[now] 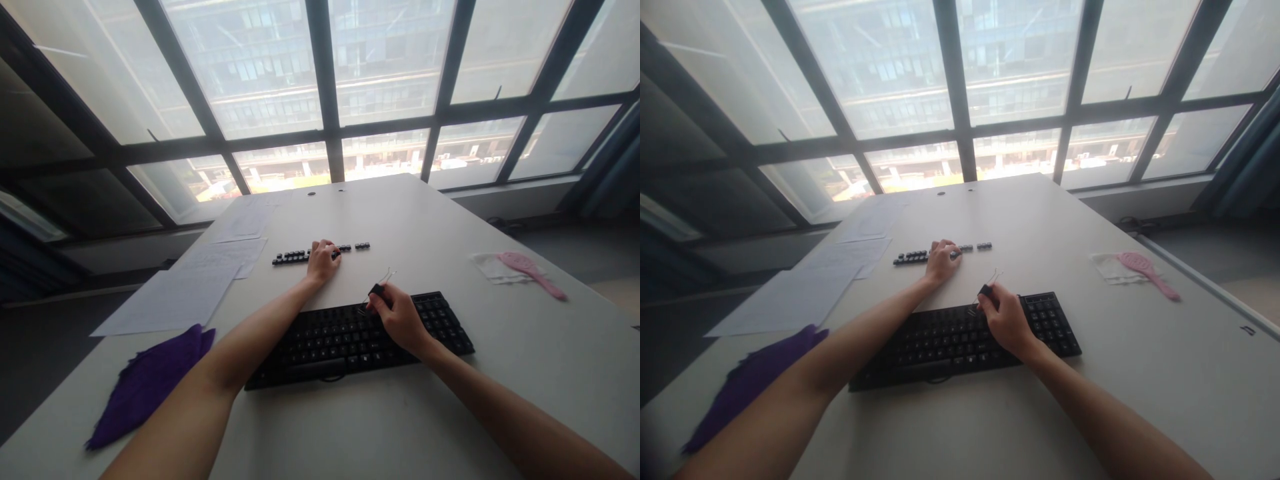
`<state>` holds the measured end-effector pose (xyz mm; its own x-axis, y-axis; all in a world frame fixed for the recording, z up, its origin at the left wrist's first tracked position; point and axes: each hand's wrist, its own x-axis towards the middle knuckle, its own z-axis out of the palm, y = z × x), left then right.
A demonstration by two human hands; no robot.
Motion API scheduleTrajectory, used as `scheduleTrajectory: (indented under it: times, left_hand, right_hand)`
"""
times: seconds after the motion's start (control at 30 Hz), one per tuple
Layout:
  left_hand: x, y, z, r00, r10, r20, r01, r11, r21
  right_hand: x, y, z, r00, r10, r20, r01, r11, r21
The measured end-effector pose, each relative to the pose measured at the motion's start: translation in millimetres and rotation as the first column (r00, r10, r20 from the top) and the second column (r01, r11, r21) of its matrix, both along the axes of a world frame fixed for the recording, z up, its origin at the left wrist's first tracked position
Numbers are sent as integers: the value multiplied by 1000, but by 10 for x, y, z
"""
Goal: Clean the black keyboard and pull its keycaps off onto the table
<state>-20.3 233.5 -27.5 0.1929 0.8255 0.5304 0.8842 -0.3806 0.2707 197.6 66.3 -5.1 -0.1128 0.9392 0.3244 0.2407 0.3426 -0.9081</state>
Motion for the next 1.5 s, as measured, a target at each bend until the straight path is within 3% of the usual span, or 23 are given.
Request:
scheduleTrajectory:
  times: [0.23, 0.4, 0.5, 0.6, 0.73, 0.87, 1.07, 1.5]
  left_hand:
    - [28, -29, 72, 999, 36, 22, -36, 999, -9]
    - [98, -125, 373, 996, 12, 83, -15, 999, 33]
    - [216, -397, 578, 991, -107, 83, 110, 993, -39]
    - [371, -861, 676, 956, -286, 62, 292, 942, -165]
    - [548, -1488, 606, 927, -364, 89, 374, 882, -287]
    - [668, -1795, 443, 937, -331, 115, 350, 897, -271]
    - [710, -1843, 317, 939, -317, 135, 342, 903, -260]
    - [586, -1859, 333, 923, -368, 117, 386, 886, -256]
  right_hand:
    - [-4, -16, 9, 998, -32, -57, 33, 999, 27]
    - [99, 36, 64, 995, -81, -65, 86, 994, 73]
    - [225, 110, 100, 999, -39, 0, 39, 996, 81]
    - [325, 176, 111, 998, 48, 40, -50, 996, 67]
    - [346, 206, 87, 993, 94, 66, -98, 994, 58]
    - [313, 206, 50, 986, 123, 110, -131, 990, 61]
    - [343, 215, 61, 980, 148, 132, -158, 985, 66]
    - [333, 174, 90, 927, 254, 274, -266, 964, 4]
